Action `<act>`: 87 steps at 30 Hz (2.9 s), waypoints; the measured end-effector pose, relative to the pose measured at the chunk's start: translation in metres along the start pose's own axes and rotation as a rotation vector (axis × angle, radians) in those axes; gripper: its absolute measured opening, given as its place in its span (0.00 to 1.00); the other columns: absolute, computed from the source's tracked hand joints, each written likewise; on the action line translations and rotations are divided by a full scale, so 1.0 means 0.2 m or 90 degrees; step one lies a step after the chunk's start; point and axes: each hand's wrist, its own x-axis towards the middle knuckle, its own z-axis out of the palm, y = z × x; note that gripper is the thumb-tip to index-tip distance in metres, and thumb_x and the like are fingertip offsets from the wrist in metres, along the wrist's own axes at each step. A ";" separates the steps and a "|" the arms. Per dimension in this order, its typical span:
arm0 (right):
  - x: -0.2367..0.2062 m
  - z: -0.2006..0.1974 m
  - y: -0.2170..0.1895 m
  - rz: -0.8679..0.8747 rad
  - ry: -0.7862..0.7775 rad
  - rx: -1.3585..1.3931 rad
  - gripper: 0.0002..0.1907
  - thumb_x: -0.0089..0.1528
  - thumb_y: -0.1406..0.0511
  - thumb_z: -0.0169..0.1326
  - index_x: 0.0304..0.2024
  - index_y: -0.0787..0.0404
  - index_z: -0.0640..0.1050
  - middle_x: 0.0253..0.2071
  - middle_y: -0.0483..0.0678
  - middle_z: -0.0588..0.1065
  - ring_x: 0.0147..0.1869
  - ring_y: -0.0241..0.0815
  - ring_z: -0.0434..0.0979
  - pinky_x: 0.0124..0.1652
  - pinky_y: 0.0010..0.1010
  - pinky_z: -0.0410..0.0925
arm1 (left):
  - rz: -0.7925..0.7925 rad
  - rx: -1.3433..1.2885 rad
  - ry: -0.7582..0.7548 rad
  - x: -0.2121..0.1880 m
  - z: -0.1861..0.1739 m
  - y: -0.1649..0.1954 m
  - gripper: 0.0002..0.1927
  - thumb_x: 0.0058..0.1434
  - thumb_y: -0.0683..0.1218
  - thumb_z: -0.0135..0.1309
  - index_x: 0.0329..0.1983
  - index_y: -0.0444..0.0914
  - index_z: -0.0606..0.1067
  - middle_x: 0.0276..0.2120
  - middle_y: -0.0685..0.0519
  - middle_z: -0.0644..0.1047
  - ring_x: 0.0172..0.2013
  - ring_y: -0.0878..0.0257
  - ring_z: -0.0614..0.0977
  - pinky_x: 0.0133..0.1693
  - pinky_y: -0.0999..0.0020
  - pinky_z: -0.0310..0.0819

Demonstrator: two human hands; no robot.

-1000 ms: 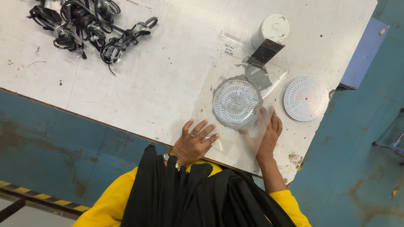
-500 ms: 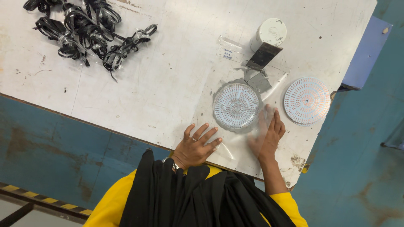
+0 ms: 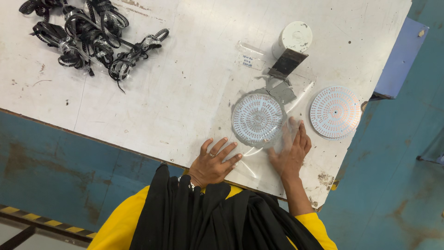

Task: The person spreads a gray paste onto a circular perforated disc using a small metal spatula. They repeatedly scoop paste from a white container and smooth it over the disc's surface, then place a second disc on top and press it down.

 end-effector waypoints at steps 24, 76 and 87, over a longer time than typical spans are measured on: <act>0.02 0.00 0.00 0.055 -0.081 -0.016 0.49 0.47 0.54 0.63 0.69 0.62 0.67 0.77 0.50 0.57 0.82 0.57 0.45 0.69 0.50 0.45 | 0.006 -0.061 0.017 0.00 -0.01 -0.01 0.17 0.67 0.57 0.57 0.58 0.53 0.79 0.68 0.54 0.67 0.70 0.52 0.60 0.69 0.47 0.49; -0.05 0.07 -0.11 0.098 0.083 -0.050 0.24 0.55 0.64 0.59 0.55 0.56 0.80 0.72 0.49 0.66 0.80 0.52 0.56 0.68 0.48 0.51 | 0.012 -0.002 0.006 -0.03 0.04 -0.02 0.22 0.66 0.58 0.57 0.64 0.56 0.75 0.70 0.55 0.64 0.72 0.54 0.57 0.70 0.46 0.40; -0.04 0.04 -0.13 0.095 0.090 0.004 0.28 0.52 0.67 0.57 0.57 0.60 0.80 0.71 0.52 0.66 0.79 0.55 0.56 0.68 0.49 0.50 | 0.012 -0.009 -0.002 -0.03 0.05 -0.03 0.22 0.66 0.58 0.57 0.63 0.56 0.75 0.70 0.55 0.65 0.71 0.53 0.57 0.70 0.46 0.41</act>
